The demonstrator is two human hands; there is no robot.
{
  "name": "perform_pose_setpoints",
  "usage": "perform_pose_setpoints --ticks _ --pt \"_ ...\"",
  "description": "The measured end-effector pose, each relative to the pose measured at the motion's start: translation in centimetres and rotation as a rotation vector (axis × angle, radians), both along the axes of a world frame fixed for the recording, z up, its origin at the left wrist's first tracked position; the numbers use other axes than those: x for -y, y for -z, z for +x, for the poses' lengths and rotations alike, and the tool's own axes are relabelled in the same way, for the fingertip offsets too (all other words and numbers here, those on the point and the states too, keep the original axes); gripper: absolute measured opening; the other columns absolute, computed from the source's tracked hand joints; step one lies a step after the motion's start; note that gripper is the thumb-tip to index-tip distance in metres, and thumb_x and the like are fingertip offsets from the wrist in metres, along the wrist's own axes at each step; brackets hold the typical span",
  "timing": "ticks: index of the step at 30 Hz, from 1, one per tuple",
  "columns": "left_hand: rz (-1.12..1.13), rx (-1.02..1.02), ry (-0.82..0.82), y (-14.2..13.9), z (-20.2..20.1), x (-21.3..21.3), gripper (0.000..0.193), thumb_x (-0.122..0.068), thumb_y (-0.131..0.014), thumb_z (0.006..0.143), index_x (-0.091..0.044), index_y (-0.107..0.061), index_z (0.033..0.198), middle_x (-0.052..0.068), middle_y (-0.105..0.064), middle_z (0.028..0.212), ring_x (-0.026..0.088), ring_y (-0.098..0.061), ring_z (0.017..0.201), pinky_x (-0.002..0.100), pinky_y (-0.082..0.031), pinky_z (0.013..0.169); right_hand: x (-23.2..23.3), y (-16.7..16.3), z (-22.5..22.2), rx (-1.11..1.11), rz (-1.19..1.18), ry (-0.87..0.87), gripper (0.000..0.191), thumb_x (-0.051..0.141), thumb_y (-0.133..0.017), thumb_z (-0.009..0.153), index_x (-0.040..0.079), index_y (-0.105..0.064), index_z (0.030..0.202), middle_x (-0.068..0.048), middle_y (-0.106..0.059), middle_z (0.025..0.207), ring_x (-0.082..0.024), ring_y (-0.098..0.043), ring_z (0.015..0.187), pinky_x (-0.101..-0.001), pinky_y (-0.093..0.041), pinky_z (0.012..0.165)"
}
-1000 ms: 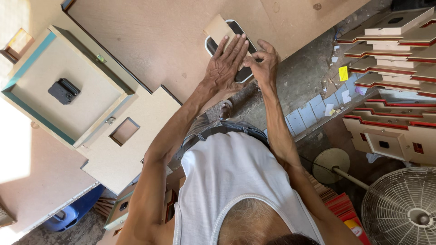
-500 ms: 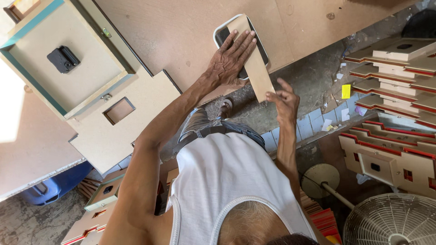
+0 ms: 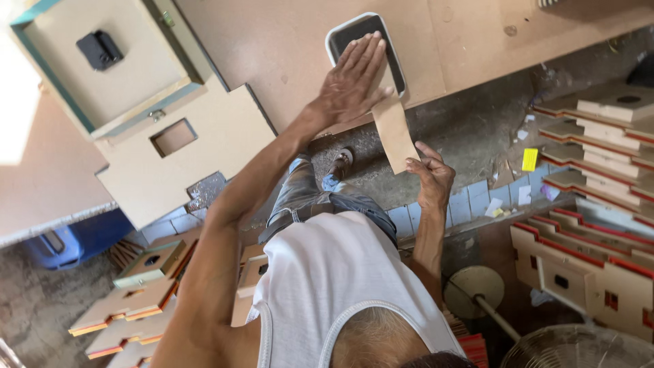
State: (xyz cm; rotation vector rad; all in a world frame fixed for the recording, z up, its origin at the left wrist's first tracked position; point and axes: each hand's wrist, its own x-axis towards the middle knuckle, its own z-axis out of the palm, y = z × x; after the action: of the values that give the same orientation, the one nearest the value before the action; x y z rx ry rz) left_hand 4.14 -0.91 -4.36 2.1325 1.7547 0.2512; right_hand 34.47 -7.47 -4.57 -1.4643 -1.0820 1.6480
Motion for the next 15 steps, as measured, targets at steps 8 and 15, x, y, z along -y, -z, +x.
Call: perform_pose_setpoints --ticks 8,15 --pt "-0.165 -0.229 -0.198 -2.6 3.5 -0.6 0.091 -0.067 -0.009 0.103 0.000 -0.011 0.164 0.022 -0.002 0.171 0.034 0.002 0.159 0.048 0.009 0.126 -1.1 2.2 0.5 -0.109 0.040 -0.059 0.014 -0.005 -0.078 0.077 -0.011 -0.071 0.088 -0.028 -0.069 0.128 -0.022 -0.069 0.108 -0.0311 -0.051 0.102" --pt "-0.144 -0.160 -0.202 -0.7 2.4 -1.7 0.090 -0.066 -0.012 0.102 0.001 -0.008 0.161 0.022 -0.003 0.170 0.032 0.002 0.158 0.046 0.008 0.125 -3.0 2.4 -0.6 -0.176 0.140 -0.103 0.015 -0.013 -0.073 0.075 -0.011 -0.069 0.090 -0.025 -0.073 0.118 -0.023 -0.071 0.103 -0.0304 -0.056 0.095"
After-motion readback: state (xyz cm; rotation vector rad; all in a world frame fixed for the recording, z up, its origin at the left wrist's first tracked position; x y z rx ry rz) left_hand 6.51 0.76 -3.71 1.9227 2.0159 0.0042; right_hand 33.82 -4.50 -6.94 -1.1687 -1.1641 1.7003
